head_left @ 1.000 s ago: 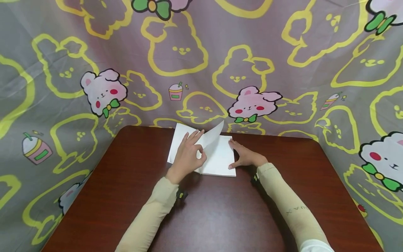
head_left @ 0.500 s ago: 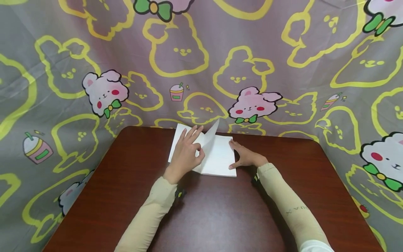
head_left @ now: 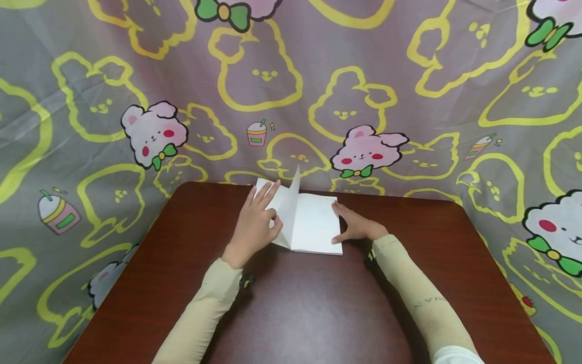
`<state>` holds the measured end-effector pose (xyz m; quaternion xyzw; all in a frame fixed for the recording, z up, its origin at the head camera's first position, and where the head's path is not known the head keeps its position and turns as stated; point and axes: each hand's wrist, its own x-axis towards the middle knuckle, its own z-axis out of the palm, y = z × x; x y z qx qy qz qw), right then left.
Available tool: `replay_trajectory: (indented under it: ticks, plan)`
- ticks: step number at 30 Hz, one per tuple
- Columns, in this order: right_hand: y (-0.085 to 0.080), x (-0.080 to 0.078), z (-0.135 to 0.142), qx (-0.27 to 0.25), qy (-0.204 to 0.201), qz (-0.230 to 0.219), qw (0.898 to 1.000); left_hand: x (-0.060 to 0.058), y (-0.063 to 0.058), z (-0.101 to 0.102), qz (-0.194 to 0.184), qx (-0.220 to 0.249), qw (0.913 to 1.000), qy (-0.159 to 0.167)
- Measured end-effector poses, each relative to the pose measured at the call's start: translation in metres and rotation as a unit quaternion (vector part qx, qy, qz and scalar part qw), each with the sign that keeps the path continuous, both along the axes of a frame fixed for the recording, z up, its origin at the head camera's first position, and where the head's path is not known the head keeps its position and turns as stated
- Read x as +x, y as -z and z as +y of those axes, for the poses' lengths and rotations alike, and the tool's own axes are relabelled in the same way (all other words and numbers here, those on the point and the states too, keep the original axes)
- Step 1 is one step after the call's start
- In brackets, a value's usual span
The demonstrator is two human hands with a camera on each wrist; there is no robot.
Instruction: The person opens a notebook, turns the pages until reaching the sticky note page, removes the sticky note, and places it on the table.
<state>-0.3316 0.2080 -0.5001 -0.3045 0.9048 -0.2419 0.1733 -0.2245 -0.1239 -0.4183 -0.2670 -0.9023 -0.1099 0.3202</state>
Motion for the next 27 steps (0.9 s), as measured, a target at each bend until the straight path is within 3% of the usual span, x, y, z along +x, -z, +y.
replay_trajectory:
  ticks: [8, 18, 21, 27]
  plan:
    - [-0.004, 0.001, 0.001, -0.001, 0.002, -0.004, 1.0, 0.001, 0.012, -0.022, -0.021, 0.045, 0.9987, -0.007]
    - [0.0, -0.001, 0.003, 0.003, 0.0, -0.002, 1.0, 0.008, 0.033, -0.048, -0.092, 0.095, 0.99, -0.048]
    - [0.001, -0.002, 0.004, 0.008, 0.002, -0.003, 1.0, 0.01, 0.042, -0.054, -0.135, 0.128, 0.9802, -0.066]
    - [0.004, -0.004, 0.005, 0.011, -0.001, 0.002, 1.0, 0.014, 0.057, -0.062, -0.21, 0.201, 0.95, -0.114]
